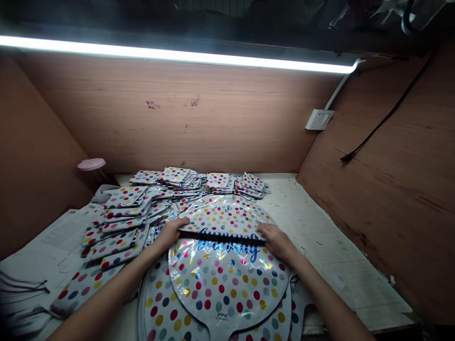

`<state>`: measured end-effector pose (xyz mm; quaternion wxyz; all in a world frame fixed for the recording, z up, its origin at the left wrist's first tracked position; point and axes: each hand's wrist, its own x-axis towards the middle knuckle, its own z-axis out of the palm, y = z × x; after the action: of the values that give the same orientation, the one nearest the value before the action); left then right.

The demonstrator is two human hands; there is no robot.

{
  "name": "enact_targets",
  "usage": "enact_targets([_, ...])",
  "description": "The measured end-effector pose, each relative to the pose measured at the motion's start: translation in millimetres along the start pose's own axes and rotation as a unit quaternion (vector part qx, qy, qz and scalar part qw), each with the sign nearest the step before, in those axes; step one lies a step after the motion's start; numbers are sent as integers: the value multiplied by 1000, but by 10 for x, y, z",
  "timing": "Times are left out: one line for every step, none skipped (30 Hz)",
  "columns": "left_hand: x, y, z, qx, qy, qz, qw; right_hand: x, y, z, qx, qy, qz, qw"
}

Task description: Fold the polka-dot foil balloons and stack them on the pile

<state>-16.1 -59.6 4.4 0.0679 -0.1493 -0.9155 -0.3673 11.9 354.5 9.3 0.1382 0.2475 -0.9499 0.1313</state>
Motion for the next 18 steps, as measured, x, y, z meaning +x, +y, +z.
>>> enact_targets([81,-13,-119,-14,20,-7,1000,48,61,-73,8,19,3,1000])
enact_targets([176,5,-245,-30,42,-10,999,109,109,-171,12,44,11,999])
enact_targets([274,52,-382,-48,64,-9,997,174,138,-298,12,71,23,997])
enact_targets([361,122,-531,-66,86,-5,994,229,143,-451,9,103,29,994])
enact_targets([421,206,-694,-86,107,8,991,262,121,-623,7,137,23,990])
enact_targets([440,294,-869,-103,125,31,986,257,69,-800,6,167,4,986])
enact_targets([406,373,-1045,-113,137,64,982,206,-11,-966,4,198,-43,979])
enact_targets([315,432,-1211,-115,139,112,977,107,-112,-1100,-3,195,-107,975])
enact_targets([168,463,-1349,-95,127,163,974,-36,-224,-1185,-17,163,-158,974])
enact_targets([-24,459,-1445,-54,100,207,972,-212,-338,-1209,-34,123,-206,970])
enact_targets([-249,421,-1489,-9,61,244,968,-405,-444,-1170,-41,85,-241,966])
enact_targets([-491,355,-1477,30,21,271,962,-598,-535,-1073,-40,32,-262,964])
enact_targets([-734,271,-1416,62,-22,287,956,-779,-608,-933,-34,-14,-270,962])
enact_targets([-967,180,-1314,82,-63,294,950,-936,-664,-770,-21,-58,-262,963])
enact_targets([-1178,95,-1187,89,-100,290,948,-1065,-704,-603,-1,-99,-247,964])
enact_targets([-1360,22,-1047,88,-135,277,947,-1164,-730,-451,28,-131,-227,965])
enact_targets([-1509,-34,-908,78,-165,258,949,-1233,-744,-329,62,-159,-205,964])
enact_targets([-1623,-74,-779,63,-195,237,950,-1275,-749,-244,100,-182,-184,961])
